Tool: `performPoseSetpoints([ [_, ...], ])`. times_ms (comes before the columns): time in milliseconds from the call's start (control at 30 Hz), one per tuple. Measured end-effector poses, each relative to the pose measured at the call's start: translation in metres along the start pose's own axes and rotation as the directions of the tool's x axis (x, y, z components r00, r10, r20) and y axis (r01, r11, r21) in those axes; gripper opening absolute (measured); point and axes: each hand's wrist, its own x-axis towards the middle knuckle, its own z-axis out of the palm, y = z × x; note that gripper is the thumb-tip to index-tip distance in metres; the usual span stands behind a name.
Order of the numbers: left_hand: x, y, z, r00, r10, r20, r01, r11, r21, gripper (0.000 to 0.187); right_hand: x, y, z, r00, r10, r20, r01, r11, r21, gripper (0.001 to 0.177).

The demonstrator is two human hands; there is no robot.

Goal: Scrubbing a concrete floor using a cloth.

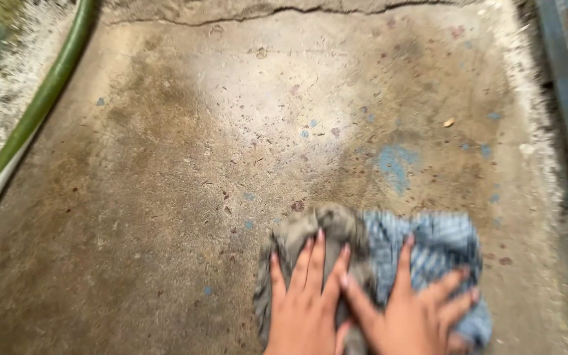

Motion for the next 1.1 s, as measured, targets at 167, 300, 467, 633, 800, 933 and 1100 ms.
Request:
performPoseSetpoints([
  [167, 0.089, -0.025, 0.002, 0.979, -0.198, -0.043, 0.197, 0.98, -0.021, 0.102, 0.078, -0.08, -0.05, 0.973, -0.23, -0.035, 0.232, 0.97, 0.072, 0.103],
  [300, 0.161, -0.062, 0.001, 0.951, -0.307, -0.035, 0.308, 0.95, 0.043, 0.104, 0.141, -0.136, -0.056, 0.942, -0.326, -0.079, 0.331, 0.941, 0.064, 0.099],
  [467, 0.23, -0.118, -0.019, 0.945, -0.315, 0.085, 0.307, 0.947, 0.093, 0.103, 0.191, -0.193, -0.044, 0.846, -0.4, -0.352, 0.44, 0.897, 0.038, 0.087],
  [633, 0.259, -0.137, -0.026, 0.932, -0.264, 0.248, 0.231, 0.961, 0.156, 0.096, 0.201, -0.201, -0.035, 0.837, -0.323, -0.442, 0.377, 0.925, 0.038, 0.079],
  [800, 0.261, -0.133, -0.033, 0.902, -0.308, 0.302, 0.258, 0.946, 0.194, 0.093, 0.201, -0.2, -0.03, 0.82, -0.308, -0.482, 0.373, 0.927, 0.043, 0.076],
  [933, 0.269, -0.134, -0.031, 0.898, -0.325, 0.297, 0.272, 0.94, 0.208, 0.093, 0.209, -0.202, -0.027, 0.804, -0.288, -0.521, 0.363, 0.931, 0.047, 0.076],
  [1100, 0.267, -0.133, -0.034, 0.876, -0.347, 0.335, 0.288, 0.934, 0.214, 0.092, 0.207, -0.201, -0.022, 0.808, -0.288, -0.514, 0.365, 0.93, 0.053, 0.074],
])
